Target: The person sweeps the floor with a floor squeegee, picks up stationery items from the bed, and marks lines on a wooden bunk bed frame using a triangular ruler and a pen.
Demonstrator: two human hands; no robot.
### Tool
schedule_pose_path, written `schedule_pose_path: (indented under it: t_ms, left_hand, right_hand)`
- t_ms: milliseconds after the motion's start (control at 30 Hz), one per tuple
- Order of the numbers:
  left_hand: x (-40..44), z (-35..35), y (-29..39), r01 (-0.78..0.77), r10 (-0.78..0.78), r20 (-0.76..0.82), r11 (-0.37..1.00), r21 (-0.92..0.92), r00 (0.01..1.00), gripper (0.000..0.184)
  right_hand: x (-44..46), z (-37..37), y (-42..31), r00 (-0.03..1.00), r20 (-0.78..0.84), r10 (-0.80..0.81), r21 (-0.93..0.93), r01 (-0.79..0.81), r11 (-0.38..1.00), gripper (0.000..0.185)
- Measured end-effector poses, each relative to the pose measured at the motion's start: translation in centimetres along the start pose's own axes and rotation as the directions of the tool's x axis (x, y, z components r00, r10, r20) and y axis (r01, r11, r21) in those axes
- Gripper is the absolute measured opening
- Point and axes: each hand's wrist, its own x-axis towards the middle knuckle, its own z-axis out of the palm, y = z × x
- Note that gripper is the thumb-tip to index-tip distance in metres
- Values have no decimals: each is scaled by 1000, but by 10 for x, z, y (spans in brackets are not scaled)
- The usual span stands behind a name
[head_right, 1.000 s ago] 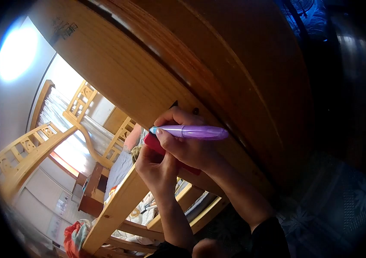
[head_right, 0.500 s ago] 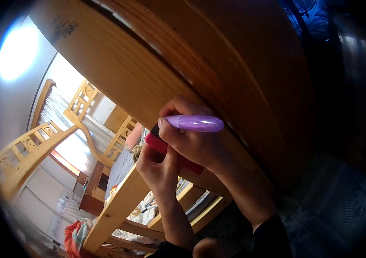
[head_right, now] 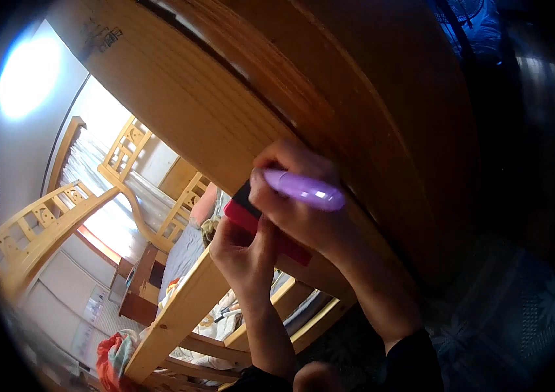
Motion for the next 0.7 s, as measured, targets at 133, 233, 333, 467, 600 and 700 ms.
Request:
schedule_pose_path:
  t_ms: [133, 233, 333, 467, 600, 700]
  left_hand:
    - [0, -2, 3, -1, 1, 16, 1000, -13, 1000, 18]
    - [0, 3, 6, -21, 22, 21, 998, -65, 1000, 19]
    - [0, 1, 4, -16, 16, 1, 999, -49, 1000, 19]
    - [0, 1, 9, 9, -9, -13, 1000, 0, 1000, 19]
    - [0, 2, 0, -18, 17, -13, 999, -42, 1000, 19]
    - [0, 0, 5, 7, -8, -12, 1000, -23, 1000, 18]
  right_hand:
    - [-2, 0, -2, 999, 33, 13, -7, -13, 1000, 11]
    - [-5, 4, -17, 985, 151, -81, -31, 86, 996, 12]
    - [-4, 3, -9, 992, 102, -68, -45, 73, 996, 12]
    - [-1, 0, 0, 1000, 19, -14, -38, 15, 999, 12]
    - [-7, 5, -10, 986, 122, -113, -35, 118, 992, 14]
    - [-3, -1, -4, 994, 59, -95, -89, 100, 991, 12]
